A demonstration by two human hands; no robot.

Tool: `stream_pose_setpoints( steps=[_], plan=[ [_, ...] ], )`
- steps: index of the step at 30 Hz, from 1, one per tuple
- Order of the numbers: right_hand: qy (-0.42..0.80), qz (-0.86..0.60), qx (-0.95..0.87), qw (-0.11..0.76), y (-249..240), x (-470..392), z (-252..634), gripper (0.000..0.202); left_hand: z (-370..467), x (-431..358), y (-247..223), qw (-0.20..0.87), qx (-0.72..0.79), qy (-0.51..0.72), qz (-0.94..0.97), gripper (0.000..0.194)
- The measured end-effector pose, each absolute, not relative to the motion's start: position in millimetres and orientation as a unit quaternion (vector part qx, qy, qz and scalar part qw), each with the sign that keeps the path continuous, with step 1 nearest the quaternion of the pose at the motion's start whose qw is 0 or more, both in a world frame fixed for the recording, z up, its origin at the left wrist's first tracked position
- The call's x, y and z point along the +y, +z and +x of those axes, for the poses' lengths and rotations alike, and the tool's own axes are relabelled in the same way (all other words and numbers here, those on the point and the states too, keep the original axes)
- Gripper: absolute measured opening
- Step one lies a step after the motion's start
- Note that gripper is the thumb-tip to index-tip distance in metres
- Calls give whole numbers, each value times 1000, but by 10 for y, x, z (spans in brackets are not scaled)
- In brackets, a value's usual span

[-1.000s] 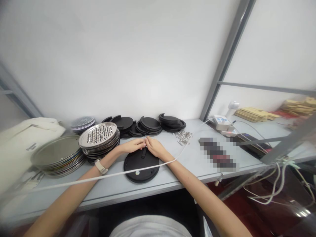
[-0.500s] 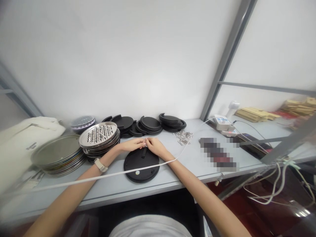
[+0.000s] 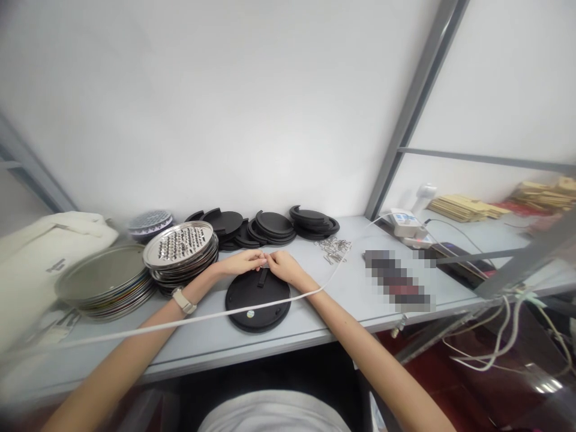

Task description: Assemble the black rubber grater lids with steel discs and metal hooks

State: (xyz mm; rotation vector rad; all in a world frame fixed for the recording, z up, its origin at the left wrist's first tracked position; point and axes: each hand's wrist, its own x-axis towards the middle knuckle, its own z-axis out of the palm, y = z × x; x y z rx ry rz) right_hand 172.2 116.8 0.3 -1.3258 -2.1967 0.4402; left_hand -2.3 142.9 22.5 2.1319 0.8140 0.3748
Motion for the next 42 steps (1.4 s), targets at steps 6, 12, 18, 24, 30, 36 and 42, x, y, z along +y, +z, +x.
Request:
stream_pose_setpoints(
  steps=[6,12,18,24,30,36,42],
  plan=[
    [168,-480,-822,256,3,1159,1730,34,-30,1455,165,416,321,177,832,33],
    [175,-469,-828,253,4,1159,1723,32,-38,1454,195,428,314,185,827,34],
    [176,-477,-822,256,1,1150,1720,32,-27,1440,191,438,310,200,820,34],
    [178,-480,-818,264,15,1122,1718,35,-32,1443,183,454,305,205,812,35],
    [182,-475,-818,266,19,1124,1712,36,-67,1482,182,436,299,186,828,36],
    [182,-477,-818,264,20,1121,1710,37,-76,1491,179,437,297,186,829,35],
    [174,-482,-817,263,0,1129,1713,39,-85,1492,209,454,300,182,819,35]
  ],
)
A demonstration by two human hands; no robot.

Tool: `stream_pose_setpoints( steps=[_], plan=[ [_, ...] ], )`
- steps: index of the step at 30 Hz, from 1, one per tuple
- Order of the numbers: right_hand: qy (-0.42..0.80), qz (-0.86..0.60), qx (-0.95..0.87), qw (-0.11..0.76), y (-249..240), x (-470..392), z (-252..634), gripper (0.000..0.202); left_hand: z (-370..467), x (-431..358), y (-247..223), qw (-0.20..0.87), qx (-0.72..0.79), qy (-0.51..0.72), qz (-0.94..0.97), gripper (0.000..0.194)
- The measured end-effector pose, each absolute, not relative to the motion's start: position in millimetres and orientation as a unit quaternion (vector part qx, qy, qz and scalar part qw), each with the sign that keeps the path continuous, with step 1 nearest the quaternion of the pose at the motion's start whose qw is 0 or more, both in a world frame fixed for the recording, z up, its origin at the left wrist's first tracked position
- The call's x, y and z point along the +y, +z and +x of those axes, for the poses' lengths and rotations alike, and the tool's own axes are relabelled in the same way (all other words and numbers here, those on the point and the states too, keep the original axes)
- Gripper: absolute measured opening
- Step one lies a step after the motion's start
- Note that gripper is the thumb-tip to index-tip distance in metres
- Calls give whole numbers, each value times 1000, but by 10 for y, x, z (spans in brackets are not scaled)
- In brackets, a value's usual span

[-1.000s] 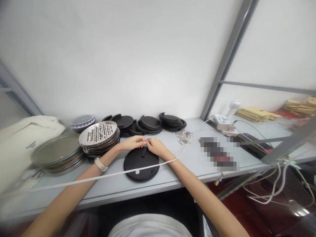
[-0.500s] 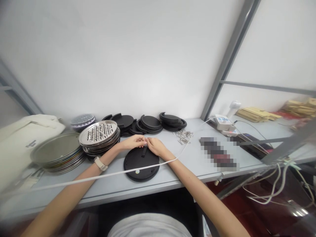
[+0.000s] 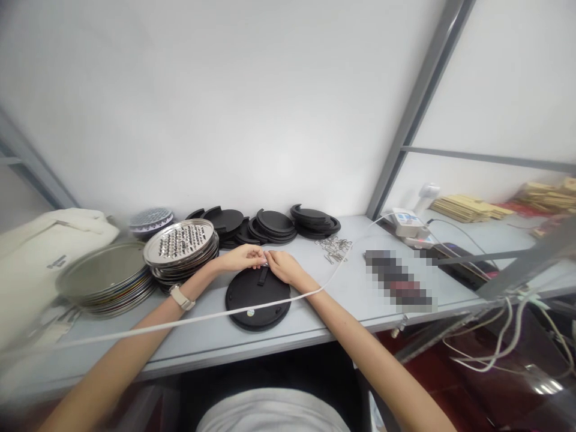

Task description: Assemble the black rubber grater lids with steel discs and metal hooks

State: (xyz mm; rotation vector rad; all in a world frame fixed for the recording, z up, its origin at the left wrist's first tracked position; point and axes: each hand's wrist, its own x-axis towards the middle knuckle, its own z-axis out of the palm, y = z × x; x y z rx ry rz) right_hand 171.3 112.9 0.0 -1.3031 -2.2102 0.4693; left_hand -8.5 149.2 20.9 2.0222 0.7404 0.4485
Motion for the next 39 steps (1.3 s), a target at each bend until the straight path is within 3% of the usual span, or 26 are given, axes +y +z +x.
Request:
stream_pose_setpoints(
  steps=[24,39],
  plan=[
    [153,-490,-815,269,-17,1173,1728,32,-87,1420,293,385,299,158,859,31],
    [206,-499,-790,291,-34,1189,1723,40,-65,1410,287,387,282,182,859,22]
  ],
)
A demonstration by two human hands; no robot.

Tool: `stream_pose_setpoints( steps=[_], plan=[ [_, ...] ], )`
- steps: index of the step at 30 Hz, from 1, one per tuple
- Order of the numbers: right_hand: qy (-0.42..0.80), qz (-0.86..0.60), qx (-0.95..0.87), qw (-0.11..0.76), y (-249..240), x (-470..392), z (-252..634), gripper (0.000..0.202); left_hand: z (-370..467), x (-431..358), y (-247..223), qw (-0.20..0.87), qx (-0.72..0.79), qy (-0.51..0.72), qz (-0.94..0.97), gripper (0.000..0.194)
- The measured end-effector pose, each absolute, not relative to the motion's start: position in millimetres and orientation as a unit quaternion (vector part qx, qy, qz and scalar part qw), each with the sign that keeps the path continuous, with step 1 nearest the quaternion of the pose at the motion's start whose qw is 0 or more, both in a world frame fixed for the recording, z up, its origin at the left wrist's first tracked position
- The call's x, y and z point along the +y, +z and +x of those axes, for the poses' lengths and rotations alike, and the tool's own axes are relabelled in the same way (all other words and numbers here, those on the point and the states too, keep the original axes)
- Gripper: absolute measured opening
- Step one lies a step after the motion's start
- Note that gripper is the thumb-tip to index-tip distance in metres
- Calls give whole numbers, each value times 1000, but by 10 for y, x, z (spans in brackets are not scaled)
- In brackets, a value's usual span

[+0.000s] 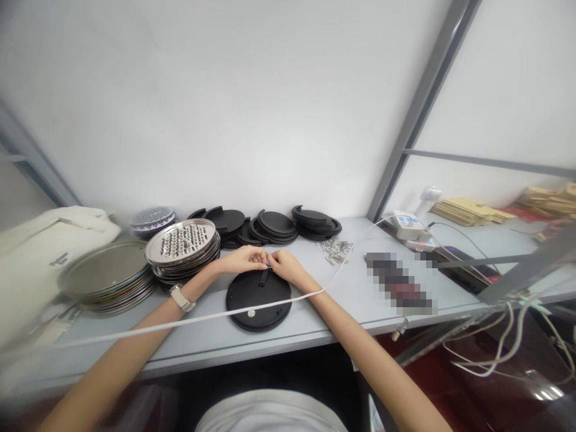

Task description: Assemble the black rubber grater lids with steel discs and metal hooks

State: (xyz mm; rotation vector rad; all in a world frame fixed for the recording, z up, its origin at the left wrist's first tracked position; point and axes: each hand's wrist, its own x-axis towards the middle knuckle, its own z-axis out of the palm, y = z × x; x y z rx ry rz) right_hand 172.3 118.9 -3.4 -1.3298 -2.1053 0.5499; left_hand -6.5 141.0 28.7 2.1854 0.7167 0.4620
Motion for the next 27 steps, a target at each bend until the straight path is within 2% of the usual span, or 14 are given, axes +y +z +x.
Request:
stream_pose_setpoints(
  steps=[6,20,27],
  plan=[
    [218,-500,-787,290,-24,1196,1728,40,-42,1396,284,282,300,243,879,16],
    [186,-526,-783,275,-22,1193,1716,46,-18,1415,259,373,291,273,837,16],
    [143,-535,-790,262,-44,1204,1722,44,-40,1428,239,360,287,261,848,13]
  ],
)
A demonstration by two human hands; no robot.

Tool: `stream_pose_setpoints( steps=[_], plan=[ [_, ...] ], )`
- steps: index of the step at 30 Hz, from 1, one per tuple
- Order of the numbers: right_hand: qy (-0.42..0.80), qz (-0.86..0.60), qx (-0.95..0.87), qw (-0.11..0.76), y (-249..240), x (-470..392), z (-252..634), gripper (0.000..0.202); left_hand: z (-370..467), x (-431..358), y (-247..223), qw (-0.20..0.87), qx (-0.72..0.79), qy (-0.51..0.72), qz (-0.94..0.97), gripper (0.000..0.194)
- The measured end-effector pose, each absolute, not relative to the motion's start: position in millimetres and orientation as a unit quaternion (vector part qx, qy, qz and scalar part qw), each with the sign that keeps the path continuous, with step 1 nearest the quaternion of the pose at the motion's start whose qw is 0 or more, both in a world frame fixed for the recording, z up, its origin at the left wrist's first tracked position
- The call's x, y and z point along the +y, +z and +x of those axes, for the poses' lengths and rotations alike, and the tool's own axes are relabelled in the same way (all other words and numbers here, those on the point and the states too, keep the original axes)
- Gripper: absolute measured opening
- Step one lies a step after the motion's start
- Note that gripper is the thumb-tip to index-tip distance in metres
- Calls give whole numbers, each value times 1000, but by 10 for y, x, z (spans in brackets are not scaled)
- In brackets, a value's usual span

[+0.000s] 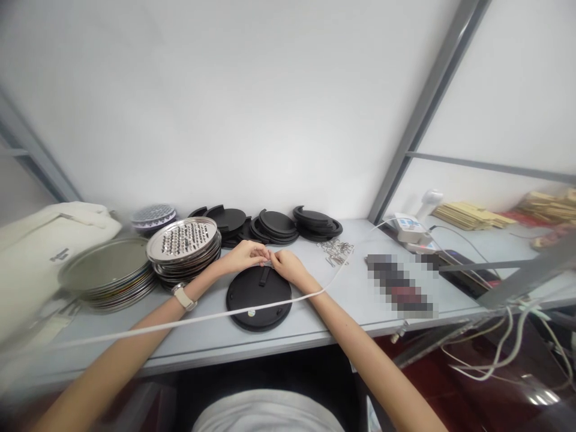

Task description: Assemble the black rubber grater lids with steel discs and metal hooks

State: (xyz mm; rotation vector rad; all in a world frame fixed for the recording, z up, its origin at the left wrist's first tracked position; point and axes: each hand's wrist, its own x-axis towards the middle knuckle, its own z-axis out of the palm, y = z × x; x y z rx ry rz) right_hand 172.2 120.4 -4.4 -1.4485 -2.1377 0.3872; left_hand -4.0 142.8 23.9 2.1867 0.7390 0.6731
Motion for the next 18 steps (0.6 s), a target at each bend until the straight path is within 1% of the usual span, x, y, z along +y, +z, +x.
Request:
stream_pose_setpoints(
  steps=[12,18],
  plan=[
    [105,-567,-782,236,4,1202,1745,45,-43,1392,277,325,276,251,869,14],
    [88,-572,-782,232,16,1191,1759,47,-41,1389,304,341,258,252,868,13]
  ],
)
